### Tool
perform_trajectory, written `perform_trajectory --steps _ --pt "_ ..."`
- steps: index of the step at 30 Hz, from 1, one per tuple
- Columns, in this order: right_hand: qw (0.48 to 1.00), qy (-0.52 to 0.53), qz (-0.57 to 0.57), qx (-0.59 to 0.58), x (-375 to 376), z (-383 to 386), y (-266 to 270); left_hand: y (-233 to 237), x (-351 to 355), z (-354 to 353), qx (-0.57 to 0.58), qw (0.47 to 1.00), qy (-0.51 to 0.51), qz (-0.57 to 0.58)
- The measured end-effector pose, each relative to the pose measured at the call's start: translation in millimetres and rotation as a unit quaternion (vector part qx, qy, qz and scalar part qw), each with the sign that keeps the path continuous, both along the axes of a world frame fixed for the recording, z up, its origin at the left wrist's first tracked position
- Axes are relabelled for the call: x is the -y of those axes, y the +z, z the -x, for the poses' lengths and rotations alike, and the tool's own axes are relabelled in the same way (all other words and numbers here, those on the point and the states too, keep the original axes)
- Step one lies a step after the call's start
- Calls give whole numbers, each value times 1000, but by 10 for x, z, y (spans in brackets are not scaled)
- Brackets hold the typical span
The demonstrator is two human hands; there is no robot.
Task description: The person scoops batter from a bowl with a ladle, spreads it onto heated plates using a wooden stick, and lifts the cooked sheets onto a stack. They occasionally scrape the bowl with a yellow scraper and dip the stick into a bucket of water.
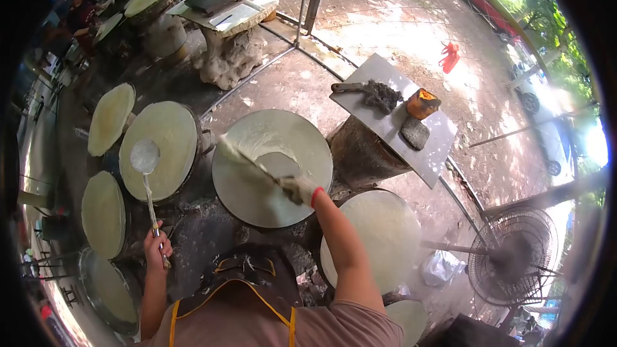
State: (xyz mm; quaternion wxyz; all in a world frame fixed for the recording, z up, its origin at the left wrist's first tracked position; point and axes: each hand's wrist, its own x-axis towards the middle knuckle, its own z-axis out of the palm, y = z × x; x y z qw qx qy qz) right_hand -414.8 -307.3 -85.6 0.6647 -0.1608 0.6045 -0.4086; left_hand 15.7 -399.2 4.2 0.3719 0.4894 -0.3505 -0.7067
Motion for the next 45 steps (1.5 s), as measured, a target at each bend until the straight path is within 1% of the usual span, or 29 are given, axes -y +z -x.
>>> perform_trajectory --steps 2,3,5,7,8,9,10,13,14,15,16,17,18,20,21,23,25,26,29,30,31,32,33,34,36,38,41,42,45 --pt "998 47 6 33 -533 -165 -65 -10 -88 -57 -2 1000 16 -4" --pt "996 72 11 46 -647 -132 -70 -25 -114 -64 -6 1000 19 -3" --pt "998 0 60 18 -660 53 -321 -29 -181 -99 -7 1000 22 -2" --pt "995 -73 59 39 -561 223 -487 -29 -230 -65 1 999 34 -13" --pt "991 -109 35 73 -289 366 -366 -22 -253 -36 4 999 39 -18" --pt "987 -146 36 56 -25 338 -216 -7 -279 -12 2 999 38 -21" --pt "993 -114 32 17 129 343 -193 15 -302 14 1 999 37 -22" --pt "997 72 -2 -6 143 137 -313 100 -381 60 -14 999 28 -23" --pt "995 101 8 10 -25 84 -314 121 -395 71 -23 999 26 -22" --pt "995 100 -26 6 -229 25 -290 134 -426 54 -23 999 25 -18" --pt "994 105 -4 -5 -476 61 -435 144 -465 30 -22 999 24 -14" --pt "994 110 18 -18 -605 104 -447 145 -495 17 -22 999 23 -10" --pt "999 34 10 -29 -649 154 -475 120 -524 -20 -20 999 27 -9" --pt "991 -126 -7 -53 -674 210 -195 50 -571 -89 -15 999 27 -10" --pt "969 -236 56 -46 -623 227 -243 50 -608 -79 -18 999 28 -13" --pt "968 -241 39 -59 -482 56 -119 65 -682 -80 -22 999 28 -19" --pt "997 -66 26 -42 -532 -124 -71 85 -753 -64 -25 999 28 -26" --pt "999 24 20 -34 -577 -180 -31 92 -786 -72 -27 999 29 -30" --pt "997 18 -21 -71 -863 -234 146 86 -791 -159 -45 999 -5 -30" --pt "994 -79 13 -80 -948 -286 146 97 -770 -178 -45 999 -12 -27" --pt "969 -225 45 -87 -973 -337 16 115 -754 -203 -44 998 -22 -26" --pt "922 -367 74 -94 -969 -378 -246 123 -736 -229 -42 998 -32 -26" --pt "854 -501 102 -99 -966 -418 -514 123 -708 -256 -43 998 -39 -28" --pt "876 -450 85 -153 -936 -518 -549 122 -662 -287 -45 998 -45 -28" --pt "943 -302 60 -130 -1059 -748 -587 116 -540 -377 -56 996 -60 -30" --pt "986 -136 26 -92 -1216 -1064 -333 77 -436 -537 -74 994 -77 -36" --pt "983 -144 16 -110 -1387 -1606 93 -30 -186 -889 -109 986 -117 -48" --pt "966 -255 11 -48 -1425 -1832 -183 -32 -98 -999 -112 984 -127 -57" --pt "895 -425 117 68 -1134 -2737 -399 -19 174 -1407 -109 977 -160 -87"
